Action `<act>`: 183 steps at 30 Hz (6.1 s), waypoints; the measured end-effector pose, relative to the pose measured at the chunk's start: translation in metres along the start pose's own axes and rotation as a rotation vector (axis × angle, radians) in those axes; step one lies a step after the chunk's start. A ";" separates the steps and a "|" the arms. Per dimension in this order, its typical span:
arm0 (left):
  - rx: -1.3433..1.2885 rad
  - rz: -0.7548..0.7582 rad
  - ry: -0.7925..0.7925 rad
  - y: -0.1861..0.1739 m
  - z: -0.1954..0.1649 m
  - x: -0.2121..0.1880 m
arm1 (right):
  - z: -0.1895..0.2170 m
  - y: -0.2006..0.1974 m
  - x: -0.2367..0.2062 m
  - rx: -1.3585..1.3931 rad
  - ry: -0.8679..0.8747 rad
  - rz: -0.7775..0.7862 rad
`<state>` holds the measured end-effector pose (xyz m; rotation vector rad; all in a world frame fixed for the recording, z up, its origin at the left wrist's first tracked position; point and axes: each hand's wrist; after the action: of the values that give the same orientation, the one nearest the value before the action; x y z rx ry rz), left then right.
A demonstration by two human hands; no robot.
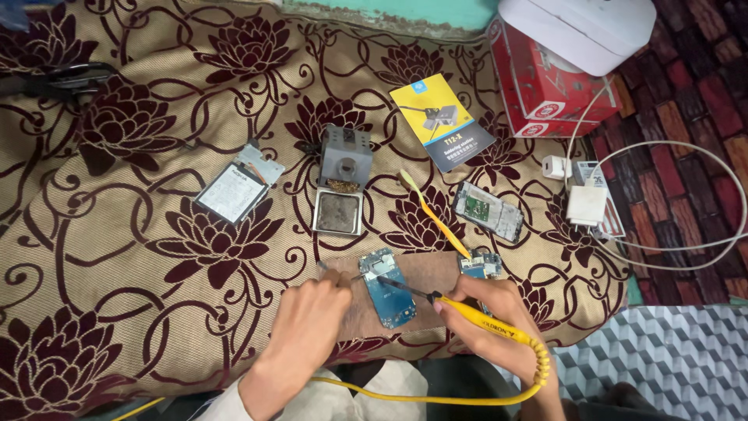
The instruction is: The person uses a soldering iron to apply heat to a small blue circuit board held in their left hand. They repeatedly touch the tip of the iron to different points on the board's surface while working over a patterned cloth.
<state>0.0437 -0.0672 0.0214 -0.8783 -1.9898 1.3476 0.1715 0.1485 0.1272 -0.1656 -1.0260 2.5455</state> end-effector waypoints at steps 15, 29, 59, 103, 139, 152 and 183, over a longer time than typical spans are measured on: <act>-0.041 0.003 0.005 0.003 0.002 -0.002 | -0.005 0.002 0.000 -0.015 -0.019 -0.018; -0.028 -0.002 -0.002 0.005 0.002 -0.002 | -0.006 0.002 0.000 -0.001 -0.021 -0.017; -0.022 0.030 0.018 0.001 0.002 0.000 | -0.033 -0.004 0.008 -0.012 -0.259 0.039; -0.128 -0.082 0.053 0.016 0.009 -0.009 | -0.039 -0.009 0.007 -0.001 -0.431 0.148; -0.117 -0.118 0.064 0.025 0.010 -0.012 | -0.024 -0.001 0.001 -0.051 -0.506 0.154; -0.086 -0.058 0.046 0.006 0.010 -0.009 | -0.014 -0.008 0.003 -0.050 -0.594 0.250; -0.155 -0.161 0.046 0.013 0.012 -0.015 | -0.032 -0.005 0.005 0.024 -0.552 0.215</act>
<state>0.0464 -0.0823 0.0034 -0.7909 -2.1022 1.0860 0.1768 0.1748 0.1075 0.4859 -1.2197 2.8728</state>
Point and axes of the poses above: each hand's wrist, its own x-axis towards the middle knuckle, its own y-axis out of the palm, z = x × y, and after that the axes turned 9 degrees about -z, right-handed
